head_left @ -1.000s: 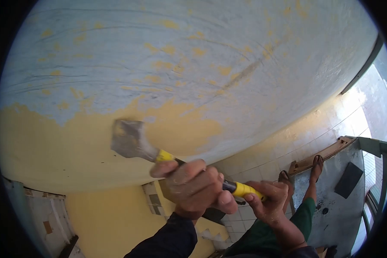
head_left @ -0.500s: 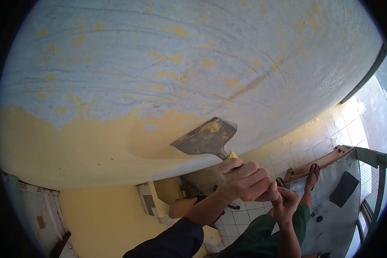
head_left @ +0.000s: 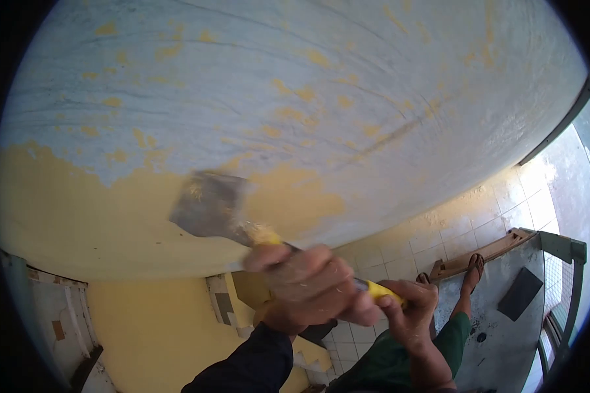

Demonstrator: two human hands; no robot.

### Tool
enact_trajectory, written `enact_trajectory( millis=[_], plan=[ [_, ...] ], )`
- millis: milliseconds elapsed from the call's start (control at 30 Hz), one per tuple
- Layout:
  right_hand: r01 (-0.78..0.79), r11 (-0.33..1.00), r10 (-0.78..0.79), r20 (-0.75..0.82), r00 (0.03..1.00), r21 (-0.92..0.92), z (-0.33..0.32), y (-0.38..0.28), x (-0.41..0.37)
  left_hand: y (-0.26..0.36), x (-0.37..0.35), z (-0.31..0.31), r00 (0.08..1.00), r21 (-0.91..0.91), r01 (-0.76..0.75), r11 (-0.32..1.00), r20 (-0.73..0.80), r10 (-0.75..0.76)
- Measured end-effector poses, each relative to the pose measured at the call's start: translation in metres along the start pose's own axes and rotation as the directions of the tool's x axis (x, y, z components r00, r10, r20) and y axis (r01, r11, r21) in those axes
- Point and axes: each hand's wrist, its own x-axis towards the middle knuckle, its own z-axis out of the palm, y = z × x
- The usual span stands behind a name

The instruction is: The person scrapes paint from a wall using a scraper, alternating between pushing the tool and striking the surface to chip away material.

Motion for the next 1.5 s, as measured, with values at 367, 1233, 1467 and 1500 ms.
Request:
enact_trajectory(
  millis=[367, 1233, 1467, 1500],
  plan=[
    [0.01, 0.991, 0.055, 0.476, 0.878, -0.133, -0.011, 0.002, -0.039, 0.016, -0.032, -0.007, 0.996, -0.247, -0.076, 0.966, 0.017, 0.082],
    [-0.174, 0.875, 0.129, -0.128, 0.983, -0.451, -0.022, 0.089, -0.063, 0.025, -0.075, 0.101, 0.95, -0.31, -0.165, 0.936, -0.306, 0.067],
    [-0.088, 0.888, 0.103, 0.01, 0.995, -0.452, -0.031, 0.104, -0.032, 0.022, -0.067, 0.102, 0.973, -0.251, -0.144, 0.957, -0.215, 0.089],
    [-0.093, 0.901, 0.114, 0.024, 0.993, -0.424, -0.032, 0.103, -0.03, 0.021, -0.065, 0.103, 0.973, -0.234, -0.156, 0.96, -0.205, 0.108]
  ],
)
